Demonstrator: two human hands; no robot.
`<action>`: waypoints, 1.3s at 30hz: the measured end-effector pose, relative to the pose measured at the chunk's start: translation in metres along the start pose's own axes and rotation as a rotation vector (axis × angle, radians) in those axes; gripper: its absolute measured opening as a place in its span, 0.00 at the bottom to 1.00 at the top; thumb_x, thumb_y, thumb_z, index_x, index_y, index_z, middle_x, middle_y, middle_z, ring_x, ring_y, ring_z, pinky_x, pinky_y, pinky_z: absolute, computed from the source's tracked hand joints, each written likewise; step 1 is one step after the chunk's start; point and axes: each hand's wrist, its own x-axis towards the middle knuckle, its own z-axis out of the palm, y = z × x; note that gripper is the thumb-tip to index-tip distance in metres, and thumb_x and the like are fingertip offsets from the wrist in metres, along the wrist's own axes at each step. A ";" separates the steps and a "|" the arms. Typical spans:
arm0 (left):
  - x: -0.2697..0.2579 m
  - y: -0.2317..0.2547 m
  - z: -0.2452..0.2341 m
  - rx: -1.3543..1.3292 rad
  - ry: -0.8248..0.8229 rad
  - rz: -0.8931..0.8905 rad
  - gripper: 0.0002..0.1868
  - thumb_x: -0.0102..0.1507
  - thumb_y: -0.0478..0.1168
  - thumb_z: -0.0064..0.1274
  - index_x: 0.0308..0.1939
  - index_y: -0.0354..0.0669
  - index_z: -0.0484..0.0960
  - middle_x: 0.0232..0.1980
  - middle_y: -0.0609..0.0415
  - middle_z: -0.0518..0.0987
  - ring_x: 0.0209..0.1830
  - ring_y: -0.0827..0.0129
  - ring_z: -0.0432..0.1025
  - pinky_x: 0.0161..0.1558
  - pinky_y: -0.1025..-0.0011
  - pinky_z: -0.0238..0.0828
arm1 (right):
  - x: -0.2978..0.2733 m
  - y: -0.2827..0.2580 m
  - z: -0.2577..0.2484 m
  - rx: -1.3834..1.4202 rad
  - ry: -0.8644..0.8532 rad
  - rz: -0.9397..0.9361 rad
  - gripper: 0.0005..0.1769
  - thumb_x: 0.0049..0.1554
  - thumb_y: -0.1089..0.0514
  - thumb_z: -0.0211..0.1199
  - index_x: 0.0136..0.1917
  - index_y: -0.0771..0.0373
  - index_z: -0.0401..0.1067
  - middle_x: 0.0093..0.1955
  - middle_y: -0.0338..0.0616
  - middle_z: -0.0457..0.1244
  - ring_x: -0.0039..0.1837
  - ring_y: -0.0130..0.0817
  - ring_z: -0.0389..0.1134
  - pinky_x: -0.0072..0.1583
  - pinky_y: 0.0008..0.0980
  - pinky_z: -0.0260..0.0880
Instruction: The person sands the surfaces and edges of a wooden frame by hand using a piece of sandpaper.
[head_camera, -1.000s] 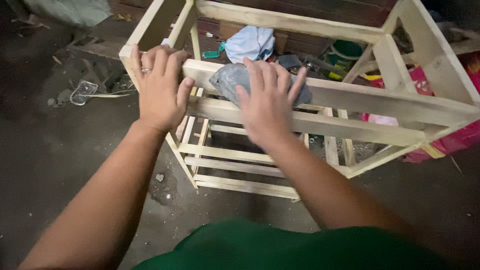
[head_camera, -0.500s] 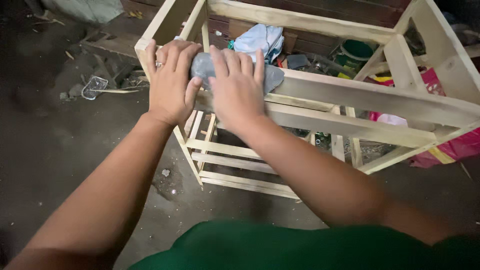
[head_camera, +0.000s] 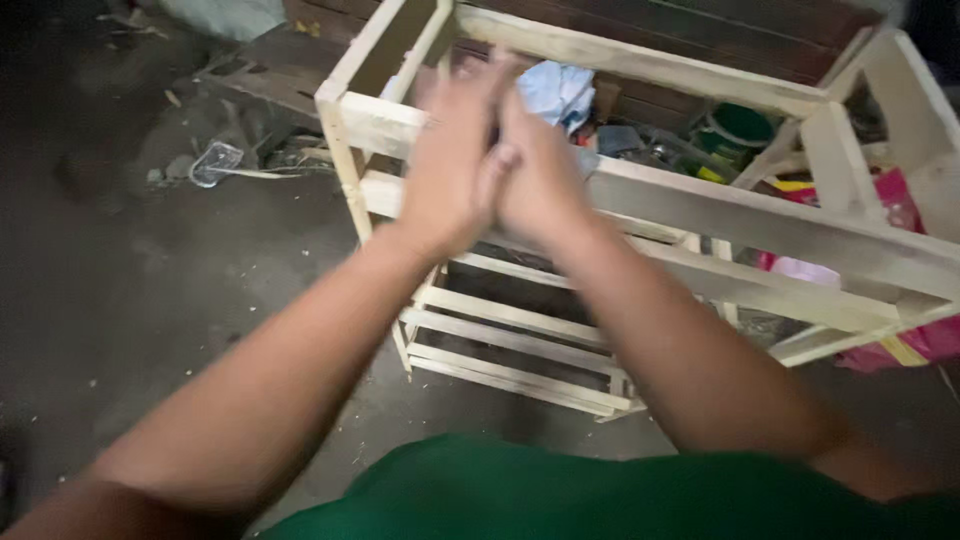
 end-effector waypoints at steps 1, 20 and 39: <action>0.001 0.007 0.008 0.071 -0.064 0.010 0.37 0.73 0.56 0.45 0.79 0.38 0.59 0.72 0.40 0.68 0.74 0.46 0.59 0.79 0.49 0.49 | -0.002 0.007 -0.014 -0.028 0.030 -0.027 0.42 0.57 0.49 0.64 0.81 0.56 0.58 0.63 0.52 0.67 0.64 0.51 0.68 0.68 0.47 0.64; -0.017 0.012 0.033 0.313 -0.228 -0.025 0.38 0.63 0.62 0.59 0.74 0.54 0.70 0.73 0.50 0.69 0.78 0.51 0.60 0.81 0.47 0.48 | -0.076 0.054 -0.104 -0.547 0.219 -0.123 0.25 0.72 0.41 0.44 0.67 0.51 0.76 0.64 0.44 0.69 0.68 0.45 0.67 0.75 0.60 0.41; -0.023 -0.016 -0.006 0.578 -0.166 -0.276 0.46 0.64 0.66 0.57 0.75 0.37 0.64 0.77 0.35 0.60 0.83 0.39 0.46 0.78 0.34 0.27 | -0.073 0.069 -0.090 -0.672 0.418 -0.102 0.28 0.74 0.39 0.41 0.57 0.50 0.80 0.55 0.42 0.72 0.61 0.41 0.70 0.60 0.48 0.55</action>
